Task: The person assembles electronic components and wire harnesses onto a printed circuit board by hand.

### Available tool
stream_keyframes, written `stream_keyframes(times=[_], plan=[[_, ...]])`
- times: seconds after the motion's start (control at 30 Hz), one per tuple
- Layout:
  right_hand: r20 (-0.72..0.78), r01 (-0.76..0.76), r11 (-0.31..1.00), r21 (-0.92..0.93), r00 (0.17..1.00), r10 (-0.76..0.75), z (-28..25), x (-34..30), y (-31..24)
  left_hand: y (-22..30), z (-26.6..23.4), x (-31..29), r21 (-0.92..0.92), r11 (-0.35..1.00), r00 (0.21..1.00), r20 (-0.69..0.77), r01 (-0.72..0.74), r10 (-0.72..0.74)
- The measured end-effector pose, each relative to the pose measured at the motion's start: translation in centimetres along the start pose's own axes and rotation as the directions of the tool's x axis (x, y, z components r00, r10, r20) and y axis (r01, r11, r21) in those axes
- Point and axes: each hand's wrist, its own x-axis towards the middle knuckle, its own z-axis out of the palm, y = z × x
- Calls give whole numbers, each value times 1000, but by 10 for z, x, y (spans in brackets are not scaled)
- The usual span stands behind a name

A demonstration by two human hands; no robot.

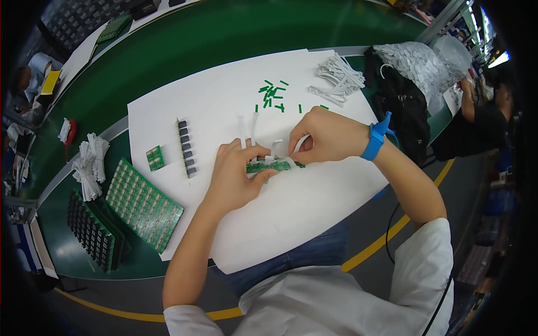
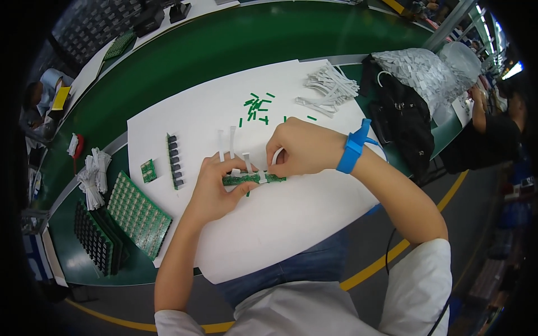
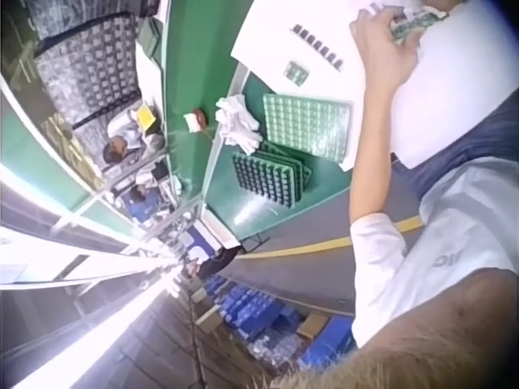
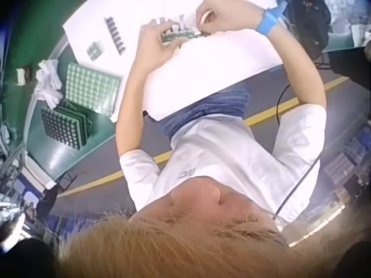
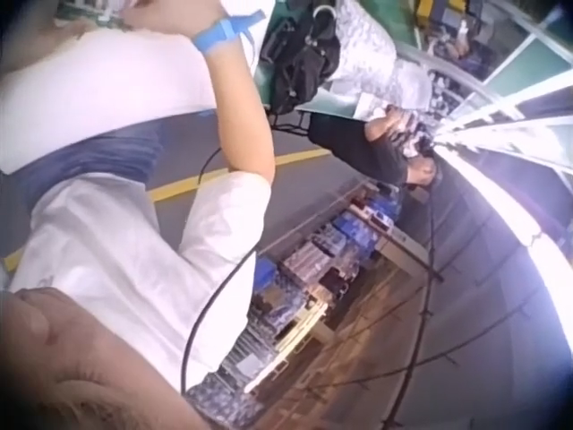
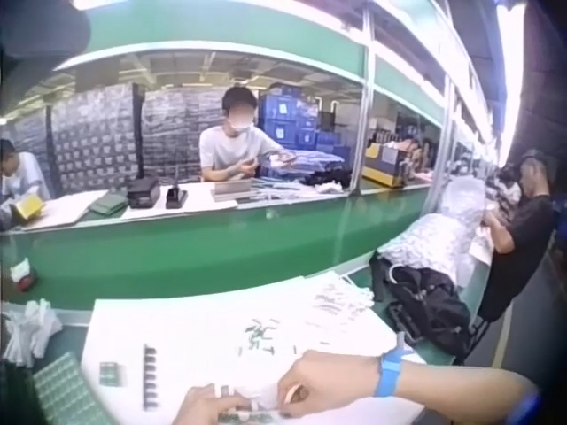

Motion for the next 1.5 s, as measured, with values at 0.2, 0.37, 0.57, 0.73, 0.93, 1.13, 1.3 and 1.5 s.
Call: stream_keyframes(times=[0.2, 0.37, 0.57, 0.73, 0.93, 1.13, 1.3, 1.5], plan=[[32, 82, 993, -81, 996, -79, 1, 4, 2, 5, 0, 0, 48, 999, 998, 60, 24, -27], [70, 46, 989, -138, 997, -37, -6, 8, -9, -3, 5, -1, -4, 1000, 1000, 25, 10, -10], [120, -82, 996, -36, 989, 86, -6, 8, -4, 4, 6, -1, -38, 999, 1000, -4, 24, -24], [86, -49, 997, -68, 995, 55, -1, 6, -6, 8, 4, -1, -24, 999, 999, -2, 37, -37], [-8, 48, 988, -144, 999, -50, 6, 0, -8, 9, 3, -2, -15, 999, 999, 8, 49, -49], [-30, 82, 952, -295, 995, -95, 9, 9, -10, 5, 5, -2, -11, 999, 999, 11, 46, -46], [75, -91, 989, -115, 992, 100, 0, 17, -9, -2, 6, 0, 8, 1000, 1000, -12, 0, 0], [-21, 66, 986, -156, 997, -70, 6, 4, 0, 3, 3, -2, 51, 999, 1000, -11, -5, 6]])
